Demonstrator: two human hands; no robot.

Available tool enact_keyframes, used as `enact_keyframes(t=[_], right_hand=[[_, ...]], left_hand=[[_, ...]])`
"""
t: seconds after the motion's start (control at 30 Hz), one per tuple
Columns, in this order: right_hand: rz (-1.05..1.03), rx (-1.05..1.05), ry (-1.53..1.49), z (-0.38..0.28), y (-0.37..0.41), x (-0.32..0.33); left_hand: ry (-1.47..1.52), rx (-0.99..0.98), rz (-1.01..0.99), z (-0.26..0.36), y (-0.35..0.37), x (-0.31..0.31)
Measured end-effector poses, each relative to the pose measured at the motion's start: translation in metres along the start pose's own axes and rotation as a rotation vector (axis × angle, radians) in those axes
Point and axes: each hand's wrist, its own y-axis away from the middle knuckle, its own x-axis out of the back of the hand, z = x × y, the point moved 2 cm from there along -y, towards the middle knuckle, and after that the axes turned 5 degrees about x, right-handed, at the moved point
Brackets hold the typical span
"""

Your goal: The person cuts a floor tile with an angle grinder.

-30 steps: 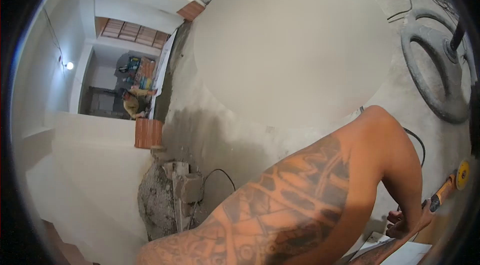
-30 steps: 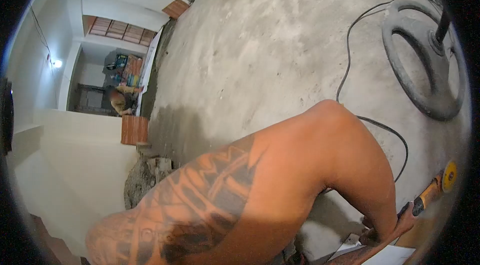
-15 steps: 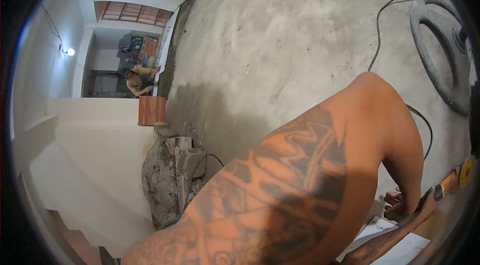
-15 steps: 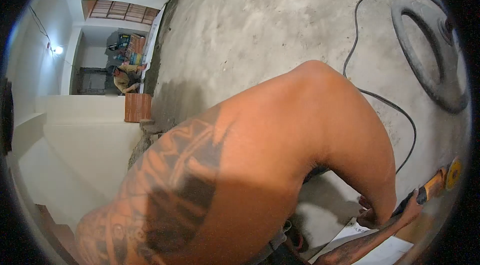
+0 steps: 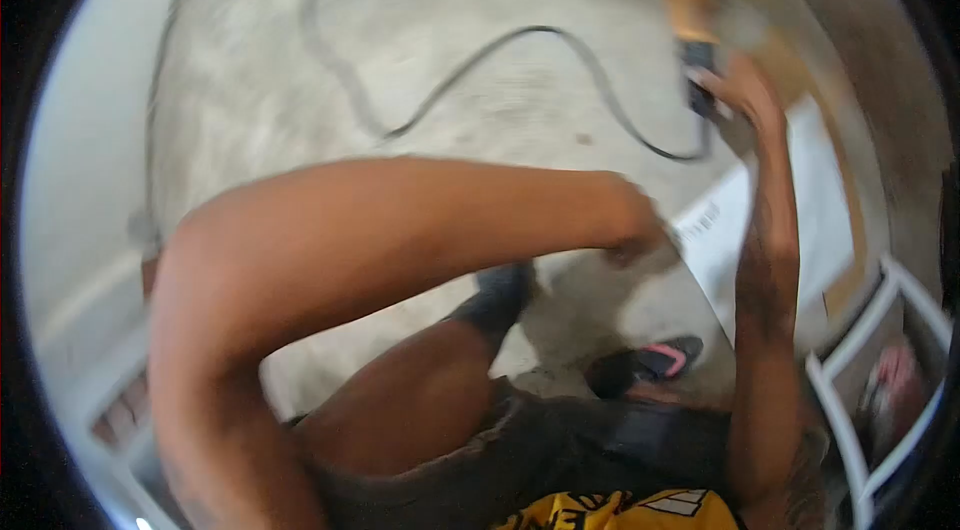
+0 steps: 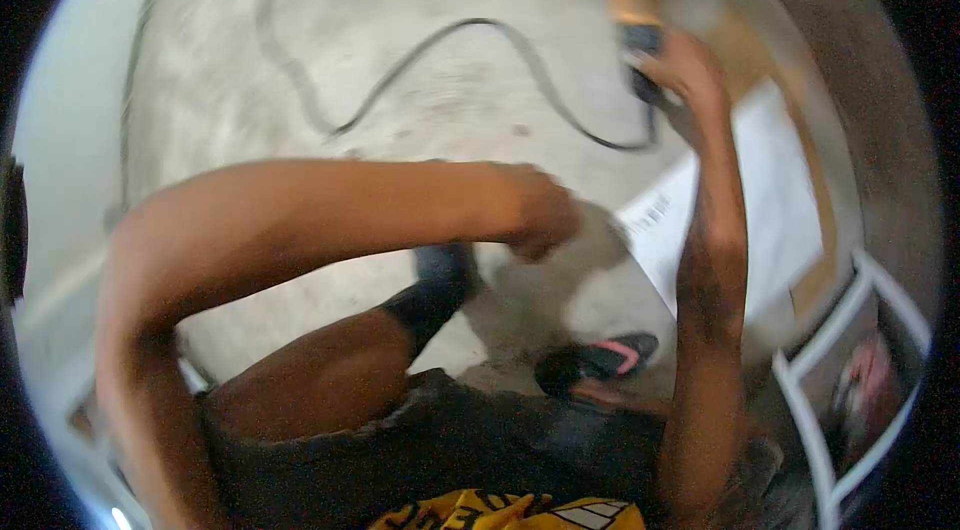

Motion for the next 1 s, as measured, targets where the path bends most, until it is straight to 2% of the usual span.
enact_keyframes(t=[0.03, 0.1, 0.17, 0.27, 0.37, 0.43, 0.5, 0.53, 0.57, 0.6, 0.63, 0.7, 0.77, 0.8, 0.87, 0.9, 0.97, 1.0], right_hand=[[0.012, 0.107, 0.041, 0.006, -0.002, 0.013], [-0.076, 0.157, 0.306, 0.002, 0.007, 0.052], [-0.088, 0.158, 0.387, 0.023, 0.022, 0.084], [-0.015, 0.197, 0.294, 0.070, 0.075, 0.117], [0.359, 0.182, 0.383, 0.186, 0.130, 0.100], [-0.027, -0.147, 0.320, 0.218, 0.182, 0.104], [-0.110, -0.406, 0.008, 0.277, 0.230, 0.068], [-0.156, -0.315, 0.043, 0.329, 0.259, 0.025], [-0.199, -0.219, 0.083, 0.368, 0.276, -0.004], [-0.216, -0.453, -0.113, 0.354, 0.302, -0.009], [-0.229, -0.686, -0.310, 0.334, 0.333, -0.014], [-0.225, -0.576, -0.172, 0.341, 0.364, -0.048], [-0.128, -0.678, -0.217, 0.338, 0.387, -0.081], [-0.080, -0.730, -0.236, 0.337, 0.395, -0.083], [-0.147, -0.729, -0.349, 0.336, 0.398, -0.087], [-0.181, -0.729, -0.412, 0.330, 0.398, -0.089], [-0.098, -0.749, -0.459, 0.327, 0.397, -0.107], [-0.052, -0.765, -0.475, 0.329, 0.398, -0.115]], left_hand=[[-0.028, 0.003, -0.012, -0.002, 0.013, 0.009], [-0.040, 0.000, -0.046, 0.015, 0.030, 0.032], [-0.088, -0.034, -0.078, 0.017, 0.018, 0.027], [-0.018, -0.014, -0.143, 0.025, 0.012, 0.032], [-0.021, -0.047, -0.149, 0.044, 0.010, 0.035], [-0.039, -0.102, -0.103, 0.046, -0.006, 0.041], [-0.060, -0.179, -0.031, 0.040, -0.033, 0.050], [-0.127, -0.180, 0.021, 0.037, -0.048, 0.059], [-0.141, -0.094, 0.030, 0.041, -0.058, 0.076], [-0.340, -0.204, 0.084, 0.032, -0.084, 0.086], [-0.788, -0.287, 0.054, 0.036, -0.102, 0.101], [-0.254, -0.069, 0.323, 0.012, -0.143, 0.122], [0.015, 0.205, 0.521, 0.030, -0.154, 0.141], [0.134, 0.223, 0.690, 0.035, -0.160, 0.141], [0.377, 0.256, 1.013, 0.034, -0.178, 0.121], [0.500, 0.334, 0.981, 0.034, -0.190, 0.110], [0.463, 0.354, 1.054, 0.052, -0.198, 0.090], [0.517, 0.286, 1.129, 0.057, -0.200, 0.082]])
